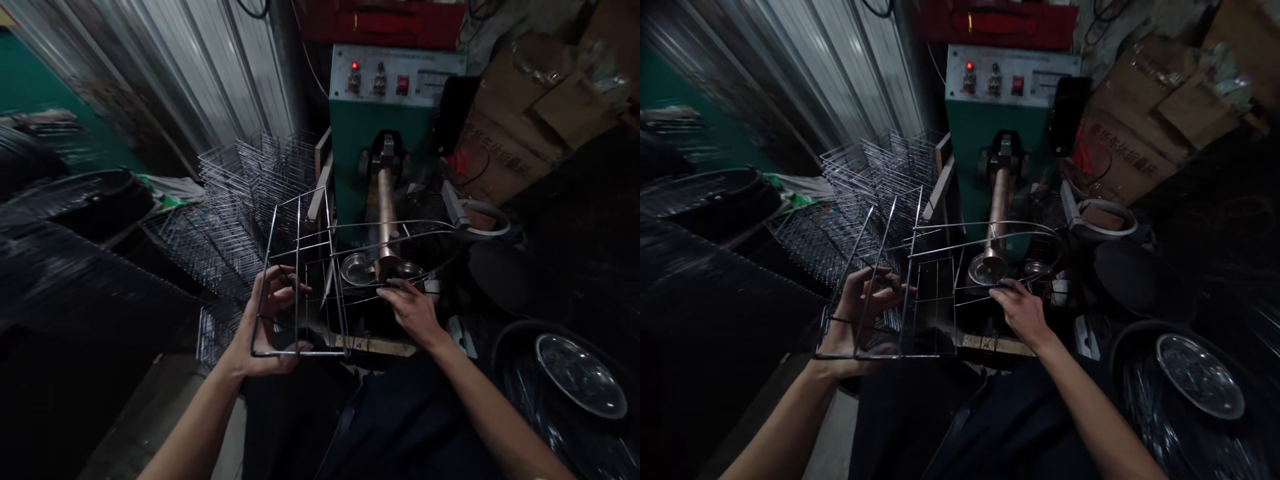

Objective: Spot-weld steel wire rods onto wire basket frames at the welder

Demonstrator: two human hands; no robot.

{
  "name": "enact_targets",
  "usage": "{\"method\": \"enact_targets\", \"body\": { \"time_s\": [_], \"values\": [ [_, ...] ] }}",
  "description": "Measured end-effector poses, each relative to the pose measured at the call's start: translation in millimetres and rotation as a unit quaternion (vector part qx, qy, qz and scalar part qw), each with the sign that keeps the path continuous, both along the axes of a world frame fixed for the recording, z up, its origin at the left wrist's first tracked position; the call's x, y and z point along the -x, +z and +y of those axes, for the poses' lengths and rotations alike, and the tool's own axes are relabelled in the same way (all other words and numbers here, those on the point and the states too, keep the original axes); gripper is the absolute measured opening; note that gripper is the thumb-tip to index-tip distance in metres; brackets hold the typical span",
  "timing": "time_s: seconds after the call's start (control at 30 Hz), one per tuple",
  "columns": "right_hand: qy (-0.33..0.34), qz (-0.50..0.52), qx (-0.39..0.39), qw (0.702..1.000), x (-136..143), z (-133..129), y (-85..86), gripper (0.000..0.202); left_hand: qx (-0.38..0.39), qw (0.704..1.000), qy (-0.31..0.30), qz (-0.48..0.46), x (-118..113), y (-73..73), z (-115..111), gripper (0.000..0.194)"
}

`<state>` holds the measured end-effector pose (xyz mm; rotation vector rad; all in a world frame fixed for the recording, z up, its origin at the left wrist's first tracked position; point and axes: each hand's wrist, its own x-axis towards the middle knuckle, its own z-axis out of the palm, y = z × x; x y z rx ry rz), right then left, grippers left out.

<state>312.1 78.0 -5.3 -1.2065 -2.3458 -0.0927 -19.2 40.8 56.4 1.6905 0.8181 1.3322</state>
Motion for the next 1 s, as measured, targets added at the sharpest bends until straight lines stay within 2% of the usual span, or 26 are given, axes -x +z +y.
{"method": "enact_targets", "body": {
  "time_s": [0.37,0.57,0.7,1.0],
  "values": [
    [-0.001,-0.005,0.001,1.000,2.7,7.4,-0.8,0.043,-0.007,1.000,-0.011,-0.010,-1.4,8.6,12.2,0.096],
    [-0.064,-0.058,-0.038,0.996,-7.3,5.8,0.8,0.037,0.007,1.000,-0.031,-0.001,-1.0,20.8,16.7,0.097],
    [-0.053,-0.063,-0.039,0.996,-9.9,7.6,2.2,0.036,0.014,0.999,-0.036,0.003,-1.7,27.2,27.6,0.092],
    [-0.051,-0.037,0.012,0.998,-6.0,25.1,0.4,0.043,-0.003,0.996,-0.083,0.020,7.5,27.7,59.6,0.092]
  ]
}}
